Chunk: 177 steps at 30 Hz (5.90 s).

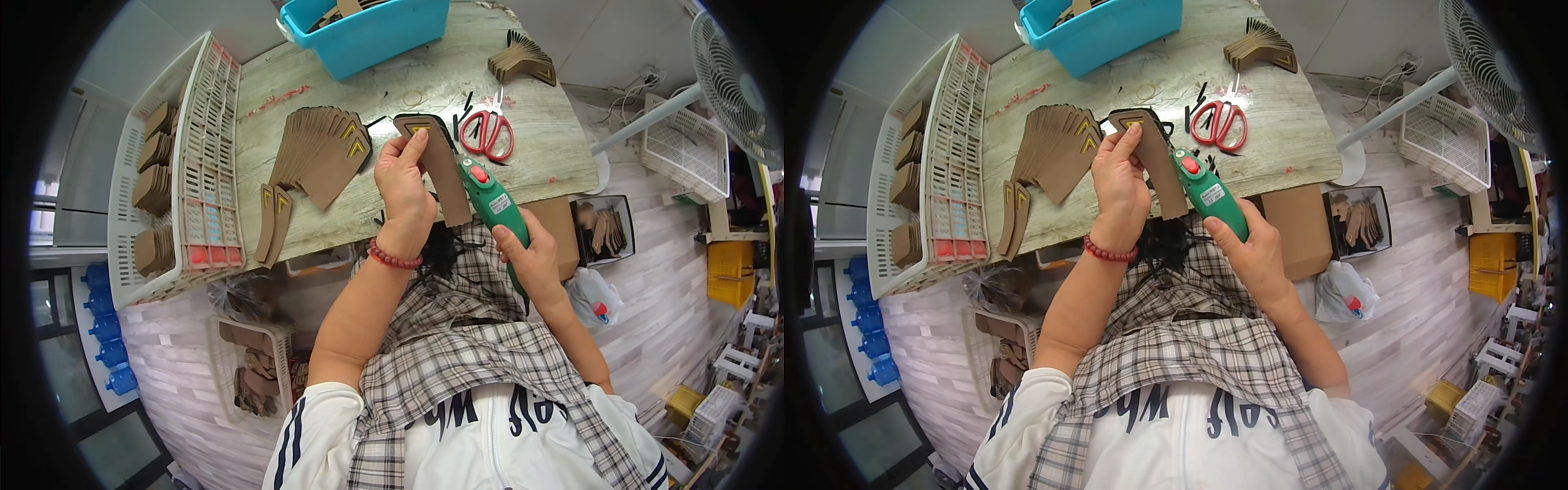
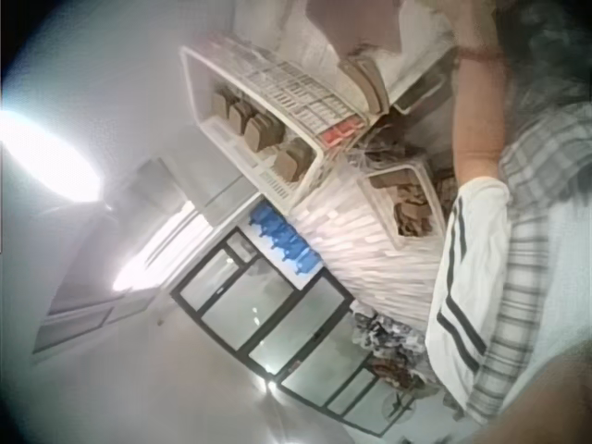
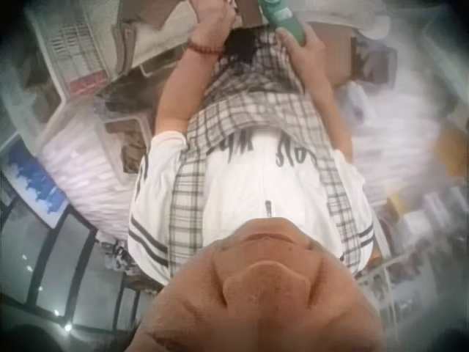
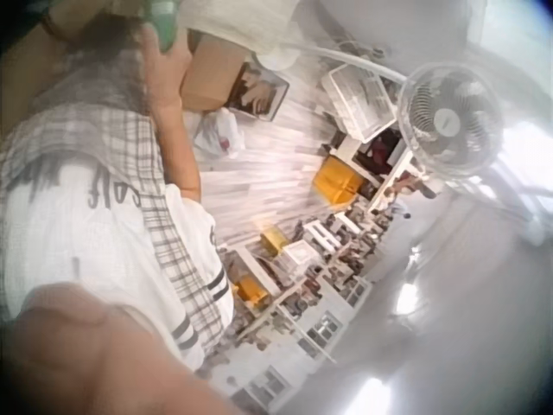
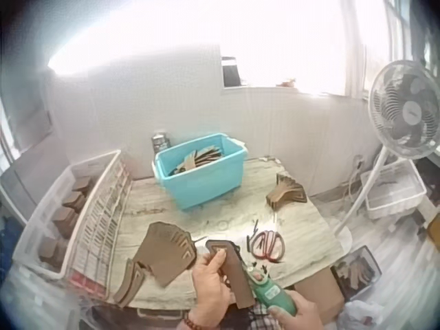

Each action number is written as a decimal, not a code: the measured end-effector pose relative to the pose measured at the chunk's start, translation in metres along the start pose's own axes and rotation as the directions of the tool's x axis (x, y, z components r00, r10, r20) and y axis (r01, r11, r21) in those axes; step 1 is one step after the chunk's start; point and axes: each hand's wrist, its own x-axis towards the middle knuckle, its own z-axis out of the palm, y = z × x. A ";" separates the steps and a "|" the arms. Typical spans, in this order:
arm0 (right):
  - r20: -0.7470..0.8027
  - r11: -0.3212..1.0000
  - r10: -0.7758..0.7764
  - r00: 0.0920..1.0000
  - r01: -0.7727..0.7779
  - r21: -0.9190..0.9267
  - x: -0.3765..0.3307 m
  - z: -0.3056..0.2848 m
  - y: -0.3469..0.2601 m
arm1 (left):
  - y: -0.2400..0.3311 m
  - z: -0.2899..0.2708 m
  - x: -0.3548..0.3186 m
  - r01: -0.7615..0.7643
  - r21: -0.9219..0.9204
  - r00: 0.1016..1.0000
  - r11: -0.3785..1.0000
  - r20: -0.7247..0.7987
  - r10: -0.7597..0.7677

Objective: The person uses a green rotary cutter to trim the edges of small cardboard pieces on a workbench. They repeatedly pick up pieces, cut along the edges, and place the finished pieces into a blue bin. Scissors and a basket of raw cardboard are also visible on the table.

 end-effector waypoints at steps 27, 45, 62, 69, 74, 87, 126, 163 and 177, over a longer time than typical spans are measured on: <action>0.003 0.995 0.059 0.998 -0.059 0.082 0.002 -0.002 -0.008 | -0.010 0.005 -0.008 -0.009 0.021 1.000 1.000 -0.005 0.009; 0.006 0.997 -0.005 1.000 0.005 0.073 0.004 -0.005 -0.005 | -0.017 -0.003 -0.021 -0.029 0.153 0.995 0.988 0.096 0.015; 0.016 0.998 -0.006 1.000 0.005 0.057 0.000 -0.006 -0.002 | 0.010 -0.015 -0.009 -0.243 0.433 0.958 0.868 0.247 0.145; 0.028 0.999 -0.008 1.000 0.007 0.048 -0.001 -0.007 -0.002 | 0.018 -0.016 -0.012 -0.279 0.528 0.944 0.802 0.303 0.129; 0.029 0.998 -0.011 1.000 0.009 0.054 -0.001 -0.006 -0.001 | 0.018 -0.020 -0.011 -0.263 0.539 0.933 0.800 0.353 0.069; 0.036 0.997 -0.030 0.999 0.027 0.066 0.000 -0.010 -0.005 | 0.026 -0.030 -0.003 -0.285 0.631 0.866 0.722 0.492 -0.087; -0.014 1.000 0.022 1.000 -0.021 0.014 0.007 0.012 0.005 | 0.002 -0.024 0.032 -0.329 0.211 0.944 0.921 0.043 0.327; -0.066 0.999 0.037 0.997 -0.035 0.033 0.009 -0.003 -0.003 | -0.032 0.010 -0.018 0.039 -0.029 0.997 0.999 0.061 -0.037; -0.031 0.996 0.003 1.000 0.000 0.089 0.008 -0.007 -0.001 | -0.014 -0.010 -0.005 -0.157 0.349 0.973 0.924 0.217 0.083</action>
